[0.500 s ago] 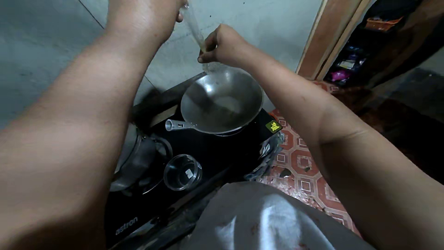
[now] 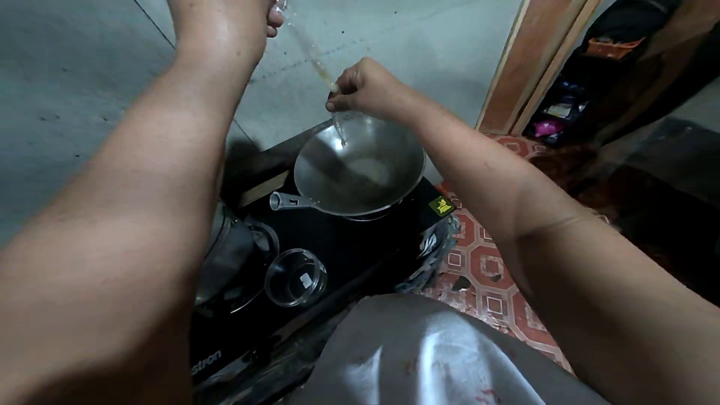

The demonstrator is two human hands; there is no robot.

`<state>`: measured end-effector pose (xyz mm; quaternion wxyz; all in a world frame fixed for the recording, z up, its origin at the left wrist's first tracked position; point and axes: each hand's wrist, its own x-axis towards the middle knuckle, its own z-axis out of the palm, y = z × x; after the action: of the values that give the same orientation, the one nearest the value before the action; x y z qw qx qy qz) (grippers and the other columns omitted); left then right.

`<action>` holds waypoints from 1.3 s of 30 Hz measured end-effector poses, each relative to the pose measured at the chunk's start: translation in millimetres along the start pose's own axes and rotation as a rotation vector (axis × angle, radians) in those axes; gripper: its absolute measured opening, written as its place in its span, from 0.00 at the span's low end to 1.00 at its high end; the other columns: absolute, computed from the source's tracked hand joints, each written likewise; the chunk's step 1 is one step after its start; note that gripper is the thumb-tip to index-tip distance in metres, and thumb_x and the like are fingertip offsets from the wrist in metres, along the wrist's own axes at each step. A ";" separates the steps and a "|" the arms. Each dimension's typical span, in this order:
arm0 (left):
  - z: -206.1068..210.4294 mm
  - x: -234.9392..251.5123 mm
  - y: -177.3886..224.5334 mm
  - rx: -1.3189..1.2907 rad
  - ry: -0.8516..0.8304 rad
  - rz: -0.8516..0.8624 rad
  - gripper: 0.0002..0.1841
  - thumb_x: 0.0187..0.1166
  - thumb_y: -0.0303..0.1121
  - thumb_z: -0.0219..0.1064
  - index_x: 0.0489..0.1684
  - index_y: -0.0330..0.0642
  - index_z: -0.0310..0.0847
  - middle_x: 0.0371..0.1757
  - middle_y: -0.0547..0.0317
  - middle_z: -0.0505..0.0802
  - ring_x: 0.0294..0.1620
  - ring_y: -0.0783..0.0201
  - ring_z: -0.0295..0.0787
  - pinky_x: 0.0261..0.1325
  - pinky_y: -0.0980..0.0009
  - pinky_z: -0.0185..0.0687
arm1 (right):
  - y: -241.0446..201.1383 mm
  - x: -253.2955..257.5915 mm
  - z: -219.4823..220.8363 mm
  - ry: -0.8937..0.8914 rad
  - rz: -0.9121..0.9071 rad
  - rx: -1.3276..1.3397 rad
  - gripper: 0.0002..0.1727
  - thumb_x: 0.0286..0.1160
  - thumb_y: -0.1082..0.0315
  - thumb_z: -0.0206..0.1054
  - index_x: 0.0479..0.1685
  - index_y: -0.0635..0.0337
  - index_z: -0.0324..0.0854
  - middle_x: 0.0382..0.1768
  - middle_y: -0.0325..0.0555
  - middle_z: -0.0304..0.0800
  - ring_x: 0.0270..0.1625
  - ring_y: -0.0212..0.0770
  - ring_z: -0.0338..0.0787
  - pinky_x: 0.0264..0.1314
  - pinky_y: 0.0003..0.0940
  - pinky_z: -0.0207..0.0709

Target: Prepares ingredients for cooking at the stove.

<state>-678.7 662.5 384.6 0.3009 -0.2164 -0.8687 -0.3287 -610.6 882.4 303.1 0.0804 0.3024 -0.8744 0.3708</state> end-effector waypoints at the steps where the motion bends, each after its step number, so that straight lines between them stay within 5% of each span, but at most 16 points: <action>1: 0.4 -1.6 -2.2 -0.028 0.009 0.020 0.07 0.76 0.40 0.73 0.32 0.50 0.91 0.31 0.66 0.94 0.32 0.69 0.95 0.41 0.67 0.94 | 2.5 0.9 1.6 -0.008 -0.012 -0.006 0.14 0.80 0.58 0.72 0.38 0.60 0.91 0.33 0.40 0.90 0.36 0.30 0.85 0.46 0.34 0.79; 4: -3.3 -19.3 8.9 -0.080 0.062 0.057 0.07 0.75 0.37 0.73 0.31 0.45 0.91 0.28 0.65 0.94 0.28 0.73 0.93 0.35 0.72 0.94 | 9.3 2.7 6.2 -0.037 -0.032 -0.046 0.14 0.81 0.57 0.71 0.39 0.59 0.93 0.36 0.41 0.92 0.41 0.33 0.88 0.50 0.36 0.80; 8: -29.0 -63.3 82.6 -0.045 0.006 -0.248 0.05 0.81 0.31 0.68 0.42 0.39 0.87 0.33 0.67 0.87 0.31 0.82 0.84 0.41 0.82 0.83 | 12.8 2.3 12.6 -0.069 -0.017 -0.060 0.14 0.80 0.57 0.72 0.39 0.60 0.92 0.36 0.43 0.91 0.40 0.35 0.87 0.49 0.39 0.80; 13: -26.6 -63.7 65.9 -0.089 0.032 -0.263 0.06 0.81 0.32 0.69 0.43 0.38 0.86 0.33 0.67 0.89 0.31 0.81 0.87 0.41 0.81 0.85 | 12.7 2.9 20.3 -0.124 -0.032 -0.078 0.16 0.81 0.57 0.71 0.37 0.62 0.91 0.35 0.44 0.89 0.39 0.35 0.85 0.48 0.39 0.77; 19: -31.3 -61.5 48.6 -0.054 0.053 -0.308 0.06 0.80 0.32 0.69 0.44 0.38 0.86 0.35 0.66 0.89 0.32 0.81 0.87 0.42 0.82 0.84 | 22.5 -0.4 35.7 -0.207 0.023 -0.103 0.15 0.79 0.58 0.73 0.42 0.64 0.92 0.44 0.50 0.92 0.48 0.43 0.89 0.57 0.46 0.81; 26: -26.5 -67.1 32.9 -0.145 0.028 -0.437 0.16 0.85 0.36 0.64 0.62 0.36 0.79 0.41 0.63 0.90 0.33 0.80 0.87 0.43 0.81 0.85 | 30.5 -4.2 35.6 -0.251 0.078 -0.114 0.12 0.73 0.61 0.78 0.37 0.63 0.91 0.40 0.49 0.92 0.45 0.43 0.89 0.55 0.48 0.81; 31: -22.5 -81.1 31.0 -0.301 -0.058 -0.444 0.10 0.88 0.31 0.58 0.55 0.34 0.79 0.46 0.58 0.85 0.43 0.74 0.85 0.46 0.78 0.83 | 33.6 -1.1 35.6 -0.299 0.108 -0.203 0.13 0.70 0.61 0.79 0.40 0.63 0.92 0.43 0.54 0.93 0.49 0.53 0.90 0.59 0.60 0.80; 34: -22.0 -94.2 27.8 -0.583 -0.148 -0.416 0.05 0.87 0.28 0.59 0.50 0.39 0.79 0.48 0.62 0.88 0.52 0.70 0.89 0.55 0.74 0.87 | 29.7 -6.0 30.0 -0.276 0.174 -0.131 0.14 0.70 0.60 0.80 0.38 0.63 0.90 0.37 0.50 0.91 0.42 0.46 0.89 0.51 0.54 0.81; 36: -17.3 -105.3 23.7 -0.631 -0.202 -0.435 0.15 0.82 0.34 0.69 0.61 0.40 0.77 0.55 0.60 0.91 0.58 0.66 0.91 0.60 0.71 0.88 | 26.5 -7.3 26.2 -0.275 0.182 -0.112 0.14 0.70 0.60 0.80 0.36 0.64 0.89 0.33 0.49 0.88 0.38 0.44 0.85 0.47 0.51 0.79; 38: -8.5 -116.6 23.3 -0.489 -0.353 -0.481 0.35 0.77 0.43 0.75 0.81 0.39 0.66 0.65 0.54 0.88 0.64 0.63 0.88 0.66 0.66 0.85 | 23.0 -6.1 23.9 -0.310 0.171 -0.138 0.14 0.71 0.60 0.80 0.36 0.64 0.89 0.33 0.48 0.89 0.38 0.42 0.85 0.48 0.49 0.78; 39: -1.3 -121.1 23.5 -0.409 -0.436 -0.489 0.37 0.75 0.44 0.77 0.82 0.40 0.66 0.66 0.53 0.88 0.64 0.63 0.87 0.67 0.64 0.84 | 21.3 -4.8 23.6 -0.332 0.167 -0.160 0.14 0.71 0.59 0.80 0.36 0.63 0.90 0.34 0.48 0.89 0.39 0.43 0.86 0.49 0.50 0.79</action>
<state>-576.8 656.3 315.2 -0.0276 -0.1234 -0.8548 -0.5034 -617.3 879.8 271.8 -0.0723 0.2783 -0.9244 0.2507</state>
